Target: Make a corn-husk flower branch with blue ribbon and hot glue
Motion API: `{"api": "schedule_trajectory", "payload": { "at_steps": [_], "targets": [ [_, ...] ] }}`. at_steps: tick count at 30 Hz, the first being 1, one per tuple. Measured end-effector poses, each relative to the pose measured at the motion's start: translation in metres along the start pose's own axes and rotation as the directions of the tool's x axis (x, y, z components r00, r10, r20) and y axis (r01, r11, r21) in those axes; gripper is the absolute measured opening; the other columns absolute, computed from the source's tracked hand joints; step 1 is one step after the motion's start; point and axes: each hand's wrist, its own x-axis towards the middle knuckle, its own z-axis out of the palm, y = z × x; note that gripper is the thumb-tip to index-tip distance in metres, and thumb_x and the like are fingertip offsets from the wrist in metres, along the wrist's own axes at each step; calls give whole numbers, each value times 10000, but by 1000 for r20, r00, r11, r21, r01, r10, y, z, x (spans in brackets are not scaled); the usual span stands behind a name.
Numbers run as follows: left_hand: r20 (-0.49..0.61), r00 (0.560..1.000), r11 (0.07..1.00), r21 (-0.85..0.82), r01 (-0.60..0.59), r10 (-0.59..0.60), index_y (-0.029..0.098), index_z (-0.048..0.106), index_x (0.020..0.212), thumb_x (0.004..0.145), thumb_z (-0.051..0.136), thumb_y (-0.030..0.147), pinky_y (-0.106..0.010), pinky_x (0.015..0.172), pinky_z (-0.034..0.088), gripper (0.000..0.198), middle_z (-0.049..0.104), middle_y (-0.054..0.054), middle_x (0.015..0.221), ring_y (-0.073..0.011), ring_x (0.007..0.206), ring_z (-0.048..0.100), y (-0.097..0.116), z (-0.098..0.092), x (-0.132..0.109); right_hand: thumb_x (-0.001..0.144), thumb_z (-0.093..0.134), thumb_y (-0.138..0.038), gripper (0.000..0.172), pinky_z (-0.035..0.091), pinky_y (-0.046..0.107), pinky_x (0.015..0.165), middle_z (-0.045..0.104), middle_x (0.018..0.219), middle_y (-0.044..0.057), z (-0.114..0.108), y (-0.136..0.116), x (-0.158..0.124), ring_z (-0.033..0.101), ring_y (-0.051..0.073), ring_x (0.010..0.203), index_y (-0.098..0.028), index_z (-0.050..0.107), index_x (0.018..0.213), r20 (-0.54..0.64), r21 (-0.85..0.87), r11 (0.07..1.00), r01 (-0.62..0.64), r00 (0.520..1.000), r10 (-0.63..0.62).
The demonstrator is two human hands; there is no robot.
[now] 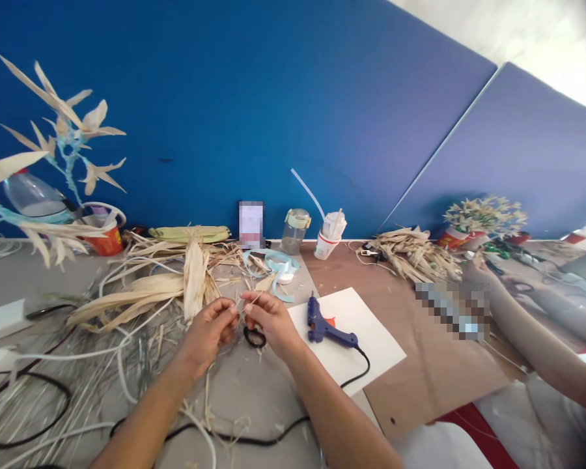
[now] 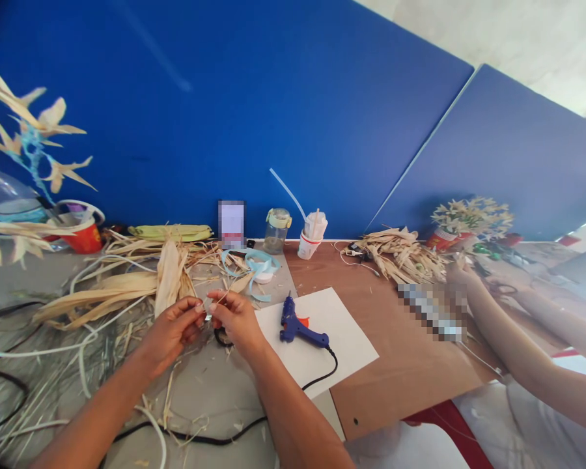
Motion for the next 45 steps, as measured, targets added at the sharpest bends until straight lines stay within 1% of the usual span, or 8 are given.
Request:
{"api": "schedule_trajectory", "payload": {
  "at_steps": [5, 12, 19, 24, 28, 30, 36, 45],
  "targets": [
    [34, 999, 999, -34, 15, -14, 172, 491, 727, 654, 715, 414, -174, 416, 202, 337, 480, 84, 531, -23, 397, 255, -2, -3, 1, 678, 611, -260, 105, 300, 215, 466, 516, 452, -56, 0, 4, 2, 427, 79, 422, -157, 624, 690, -96, -149, 988, 44, 994, -58],
    [27, 999, 995, 87, -39, 37, 171, 497, 744, 681, 680, 438, -184, 414, 205, 329, 476, 80, 546, -32, 404, 279, -6, -2, 2, 703, 588, -309, 219, 287, 214, 490, 406, 492, -77, 0, 9, 5, 336, 73, 477, -182, 472, 567, -187, -342, 933, 113, 965, -185],
    [135, 984, 928, 338, -157, 117, 174, 525, 780, 781, 568, 456, -207, 420, 225, 284, 454, 67, 556, -67, 434, 327, -20, -8, 8, 705, 549, -320, 285, 255, 217, 477, 335, 487, -79, -1, 10, 7, 293, 73, 479, -199, 378, 512, -267, -431, 900, 64, 944, -195],
    [193, 973, 885, 421, -199, 127, 179, 522, 736, 808, 532, 432, -215, 433, 234, 264, 447, 59, 560, -77, 452, 335, -21, -8, 8, 698, 557, -333, 319, 237, 219, 465, 319, 467, -82, -1, 11, 6, 272, 69, 462, -205, 348, 493, -263, -343, 936, 79, 949, -176],
    [211, 973, 894, 411, -177, 96, 181, 521, 724, 802, 532, 430, -220, 442, 244, 261, 450, 56, 558, -83, 457, 346, -17, -6, 6, 706, 562, -344, 324, 214, 223, 454, 331, 431, -86, 1, 11, 5, 248, 65, 433, -202, 370, 487, -219, -171, 983, 66, 970, -104],
    [209, 974, 900, 404, -163, 83, 180, 522, 712, 789, 545, 422, -220, 448, 242, 255, 429, 62, 542, -82, 458, 334, -16, -6, 5, 698, 576, -348, 326, 207, 224, 454, 336, 428, -86, 2, 10, 5, 245, 63, 431, -199, 378, 485, -219, -135, 989, 64, 971, -93],
    [204, 977, 906, 399, -139, 61, 175, 519, 660, 750, 574, 385, -225, 465, 247, 235, 403, 64, 530, -85, 477, 334, -11, -4, 3, 694, 590, -341, 325, 208, 226, 460, 344, 442, -82, 2, 11, 5, 259, 67, 450, -194, 388, 486, -228, -151, 985, 86, 966, -119],
    [182, 983, 951, 309, -26, -32, 181, 490, 637, 716, 600, 393, -217, 449, 223, 252, 437, 61, 519, -74, 446, 324, -5, 0, -2, 700, 590, -359, 345, 220, 222, 462, 343, 442, -78, 2, 9, 3, 265, 66, 455, -194, 377, 483, -241, -191, 978, 82, 962, -128]
  ]
}}
